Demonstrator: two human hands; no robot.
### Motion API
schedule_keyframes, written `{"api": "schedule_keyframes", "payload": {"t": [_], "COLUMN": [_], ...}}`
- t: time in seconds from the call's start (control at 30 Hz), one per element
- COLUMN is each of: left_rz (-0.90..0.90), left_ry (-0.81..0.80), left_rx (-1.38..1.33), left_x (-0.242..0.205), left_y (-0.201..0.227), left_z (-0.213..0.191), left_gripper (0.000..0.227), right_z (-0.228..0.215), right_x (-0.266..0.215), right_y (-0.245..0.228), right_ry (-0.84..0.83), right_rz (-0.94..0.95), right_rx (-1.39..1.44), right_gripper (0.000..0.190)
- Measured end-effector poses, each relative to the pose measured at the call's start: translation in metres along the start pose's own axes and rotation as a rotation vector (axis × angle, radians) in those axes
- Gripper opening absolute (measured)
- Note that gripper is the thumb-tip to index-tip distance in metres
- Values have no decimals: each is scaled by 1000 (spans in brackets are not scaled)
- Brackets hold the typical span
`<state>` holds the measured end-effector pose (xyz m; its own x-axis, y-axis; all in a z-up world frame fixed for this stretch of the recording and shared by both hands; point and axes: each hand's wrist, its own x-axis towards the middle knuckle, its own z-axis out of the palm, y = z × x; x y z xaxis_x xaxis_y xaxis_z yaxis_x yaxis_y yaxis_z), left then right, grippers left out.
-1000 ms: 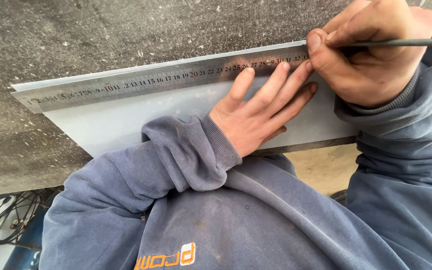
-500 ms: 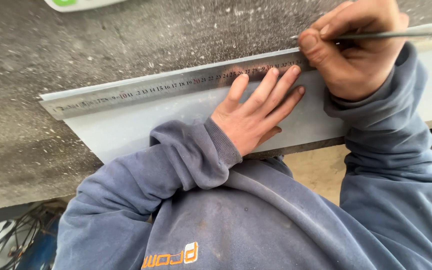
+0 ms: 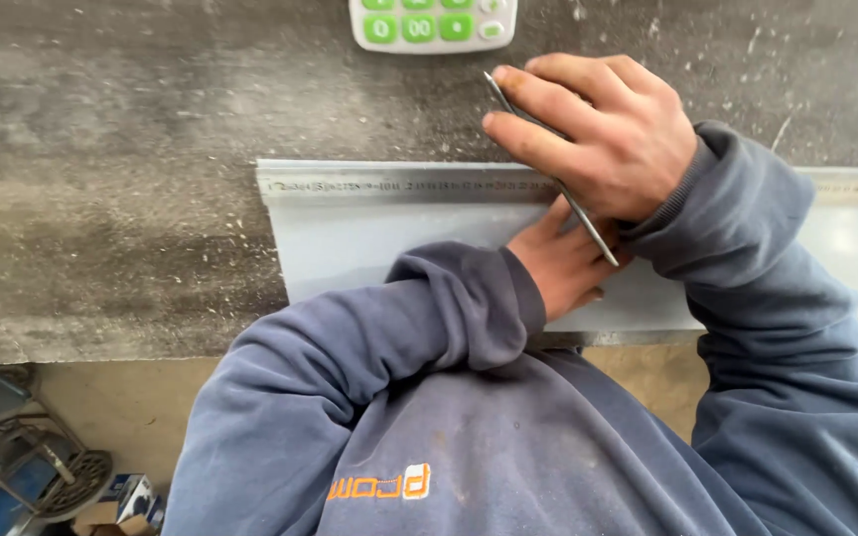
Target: The person uses a metal ruler and a pencil to mark measurements on a long, flat metal sheet. They repeatedly align the ruler along the edge of the sheet and make small marks at specific intervals.
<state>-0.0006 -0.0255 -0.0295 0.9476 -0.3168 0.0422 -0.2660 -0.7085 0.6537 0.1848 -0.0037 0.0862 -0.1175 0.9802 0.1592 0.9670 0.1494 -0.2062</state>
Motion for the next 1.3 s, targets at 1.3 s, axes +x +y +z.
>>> {"api": "schedule_keyframes", "payload": {"t": [1.3], "left_rz": [-62], "left_ry": [-112], "left_rx": [263], "left_x": [25], "left_y": [31], "left_z": [-44], "left_gripper": [79], "right_z": [36], "right_x": [-198], "right_y": [12], "right_ry": [311], "right_rz": [829], "right_rx": [830], "right_gripper": [28]}}
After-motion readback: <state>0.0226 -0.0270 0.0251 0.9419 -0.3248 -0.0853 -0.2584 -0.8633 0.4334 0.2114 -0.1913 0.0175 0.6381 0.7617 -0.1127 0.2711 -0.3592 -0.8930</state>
